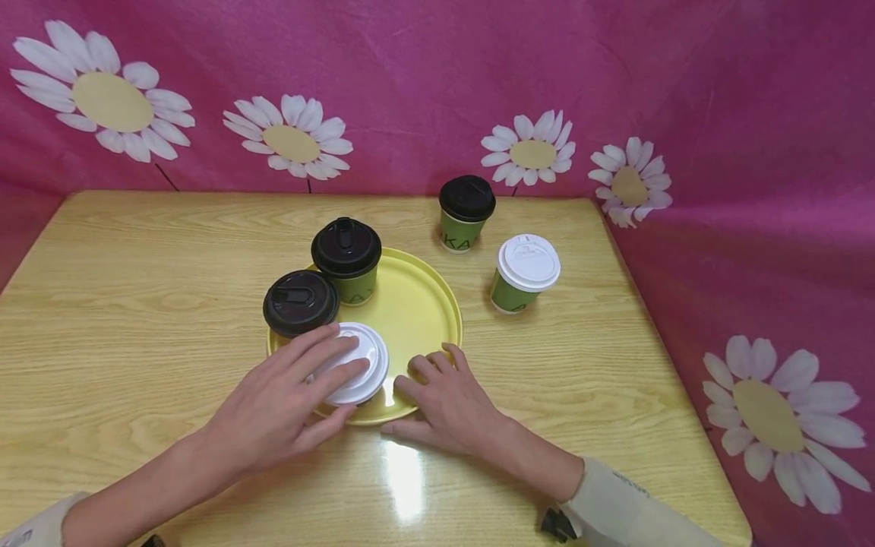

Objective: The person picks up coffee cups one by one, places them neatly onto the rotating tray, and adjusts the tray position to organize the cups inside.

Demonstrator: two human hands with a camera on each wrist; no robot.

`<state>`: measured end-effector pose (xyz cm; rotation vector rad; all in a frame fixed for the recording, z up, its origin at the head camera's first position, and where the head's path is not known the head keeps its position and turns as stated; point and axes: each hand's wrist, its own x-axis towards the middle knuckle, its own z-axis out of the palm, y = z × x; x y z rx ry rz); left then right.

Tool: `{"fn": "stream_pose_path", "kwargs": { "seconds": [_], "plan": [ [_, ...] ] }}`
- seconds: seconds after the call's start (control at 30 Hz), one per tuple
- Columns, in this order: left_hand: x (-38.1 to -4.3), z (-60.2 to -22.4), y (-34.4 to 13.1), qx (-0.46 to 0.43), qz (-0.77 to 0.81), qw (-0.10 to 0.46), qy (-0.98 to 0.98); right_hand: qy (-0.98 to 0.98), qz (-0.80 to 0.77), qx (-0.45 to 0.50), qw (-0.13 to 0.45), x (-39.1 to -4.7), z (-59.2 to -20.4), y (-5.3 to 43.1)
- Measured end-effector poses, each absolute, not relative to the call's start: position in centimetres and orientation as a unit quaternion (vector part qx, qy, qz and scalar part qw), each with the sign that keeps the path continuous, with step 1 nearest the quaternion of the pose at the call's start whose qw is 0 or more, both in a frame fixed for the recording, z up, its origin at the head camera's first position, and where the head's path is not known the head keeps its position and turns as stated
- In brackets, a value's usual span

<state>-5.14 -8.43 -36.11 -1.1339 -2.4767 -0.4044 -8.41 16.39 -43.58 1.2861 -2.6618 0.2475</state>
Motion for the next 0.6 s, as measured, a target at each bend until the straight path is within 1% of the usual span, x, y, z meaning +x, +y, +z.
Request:
{"fn": "stream_pose_path", "kwargs": {
  "seconds": [0.6],
  "plan": [
    [-4.98, -35.98, -8.65, -0.415, -0.127, 0.197, -0.879, -0.902, 0.077, 0.416, 0.084, -7.86, -43.63, 15.95]
  ]
}}
